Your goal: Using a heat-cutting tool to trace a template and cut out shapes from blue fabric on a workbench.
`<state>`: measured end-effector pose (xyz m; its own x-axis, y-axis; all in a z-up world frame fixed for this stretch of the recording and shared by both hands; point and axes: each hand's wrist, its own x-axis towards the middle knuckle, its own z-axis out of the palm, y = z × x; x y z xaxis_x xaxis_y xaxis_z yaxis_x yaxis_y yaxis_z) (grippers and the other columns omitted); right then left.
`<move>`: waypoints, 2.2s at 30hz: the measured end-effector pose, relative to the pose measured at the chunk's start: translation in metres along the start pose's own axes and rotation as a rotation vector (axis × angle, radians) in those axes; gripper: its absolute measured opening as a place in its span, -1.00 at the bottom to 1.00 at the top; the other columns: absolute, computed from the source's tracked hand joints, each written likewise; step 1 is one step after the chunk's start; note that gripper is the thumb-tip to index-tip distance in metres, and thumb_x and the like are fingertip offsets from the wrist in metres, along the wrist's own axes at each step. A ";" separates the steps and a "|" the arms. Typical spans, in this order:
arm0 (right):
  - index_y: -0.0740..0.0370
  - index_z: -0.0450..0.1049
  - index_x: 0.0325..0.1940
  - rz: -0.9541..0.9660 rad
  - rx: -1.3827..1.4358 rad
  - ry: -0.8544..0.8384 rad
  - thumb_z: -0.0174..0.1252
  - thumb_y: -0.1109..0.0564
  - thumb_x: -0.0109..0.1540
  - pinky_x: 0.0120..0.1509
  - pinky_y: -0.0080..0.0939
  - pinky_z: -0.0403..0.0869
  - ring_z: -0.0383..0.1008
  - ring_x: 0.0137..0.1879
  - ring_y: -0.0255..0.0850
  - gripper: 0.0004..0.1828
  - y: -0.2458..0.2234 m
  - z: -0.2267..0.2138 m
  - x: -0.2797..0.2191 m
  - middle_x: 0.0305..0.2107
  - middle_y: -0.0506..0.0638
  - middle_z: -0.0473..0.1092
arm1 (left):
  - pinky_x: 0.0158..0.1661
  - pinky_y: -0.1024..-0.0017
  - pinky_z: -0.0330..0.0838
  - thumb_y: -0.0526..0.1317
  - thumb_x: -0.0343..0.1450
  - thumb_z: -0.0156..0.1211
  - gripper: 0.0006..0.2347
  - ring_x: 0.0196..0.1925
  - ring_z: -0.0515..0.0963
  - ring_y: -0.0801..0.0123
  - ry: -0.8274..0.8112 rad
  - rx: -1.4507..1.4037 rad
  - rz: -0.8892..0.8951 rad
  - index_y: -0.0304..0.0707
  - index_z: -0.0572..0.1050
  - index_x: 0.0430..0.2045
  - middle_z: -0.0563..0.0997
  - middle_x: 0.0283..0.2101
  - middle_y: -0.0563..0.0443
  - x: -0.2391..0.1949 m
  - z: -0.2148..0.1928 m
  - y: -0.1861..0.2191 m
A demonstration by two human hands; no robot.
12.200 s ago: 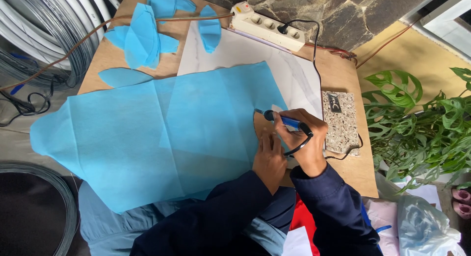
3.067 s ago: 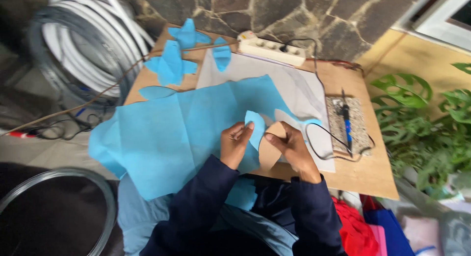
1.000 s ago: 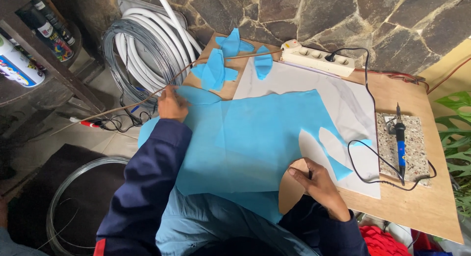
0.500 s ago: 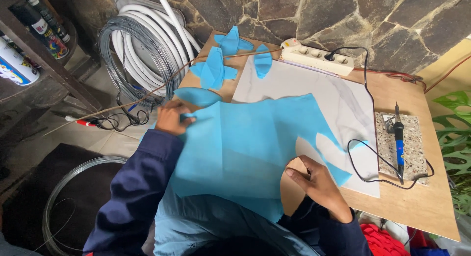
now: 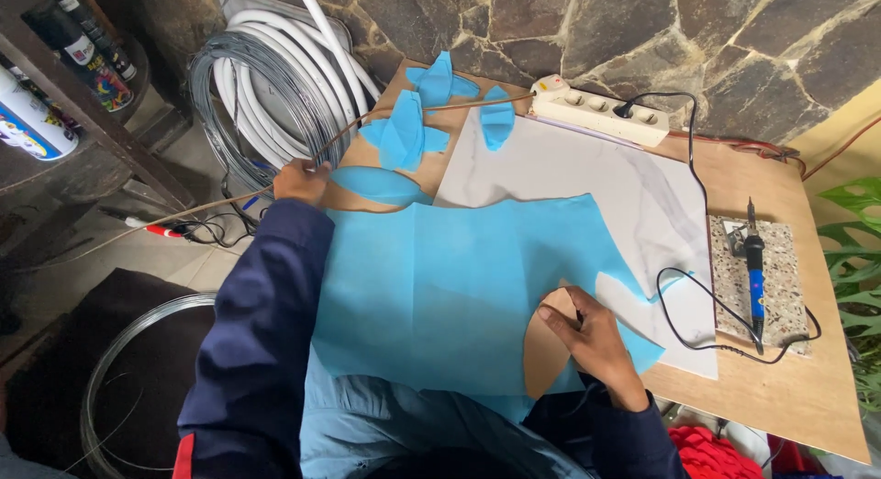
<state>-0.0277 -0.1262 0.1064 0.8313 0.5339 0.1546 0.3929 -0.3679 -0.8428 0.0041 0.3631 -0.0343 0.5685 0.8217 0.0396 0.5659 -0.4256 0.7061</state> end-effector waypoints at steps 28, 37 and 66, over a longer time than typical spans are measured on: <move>0.35 0.33 -0.60 -0.039 0.007 -0.001 0.13 0.14 0.10 -0.60 -0.37 0.04 -0.03 -0.66 -0.39 -0.74 0.026 0.003 0.000 -0.85 0.02 0.11 | 0.08 0.00 0.08 0.10 0.13 0.21 -0.46 0.10 0.24 0.07 -0.193 0.201 0.720 -0.13 0.33 -0.07 0.35 -0.05 -0.11 -0.089 -0.023 0.089; 0.32 0.36 -0.56 -0.013 0.008 0.012 0.16 0.14 0.08 -0.58 -0.36 0.12 0.06 -0.65 -0.35 -0.79 -0.010 -0.001 -0.001 -0.81 0.01 0.14 | 0.17 0.00 -0.09 0.23 -0.06 0.32 -0.40 0.05 0.21 0.11 -0.142 0.158 0.725 -0.19 0.41 -0.34 0.32 -0.22 -0.03 -0.055 0.016 0.052; 0.33 0.31 -0.18 0.041 0.398 0.470 0.14 0.20 0.09 -0.52 -0.46 0.37 0.34 -0.56 -0.38 -0.73 0.091 -0.105 -0.052 -0.61 -0.02 0.33 | 0.16 -0.10 -0.33 0.15 0.35 -0.22 -0.48 0.30 -0.06 0.03 -0.340 0.227 1.348 -0.12 0.13 0.13 0.03 0.27 -0.01 -0.281 0.043 0.141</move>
<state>0.0060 -0.2677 0.0754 0.9625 0.0997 0.2524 0.2556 -0.0203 -0.9666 -0.0502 0.0557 0.0241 0.8395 -0.3770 0.3913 -0.4575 -0.8790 0.1346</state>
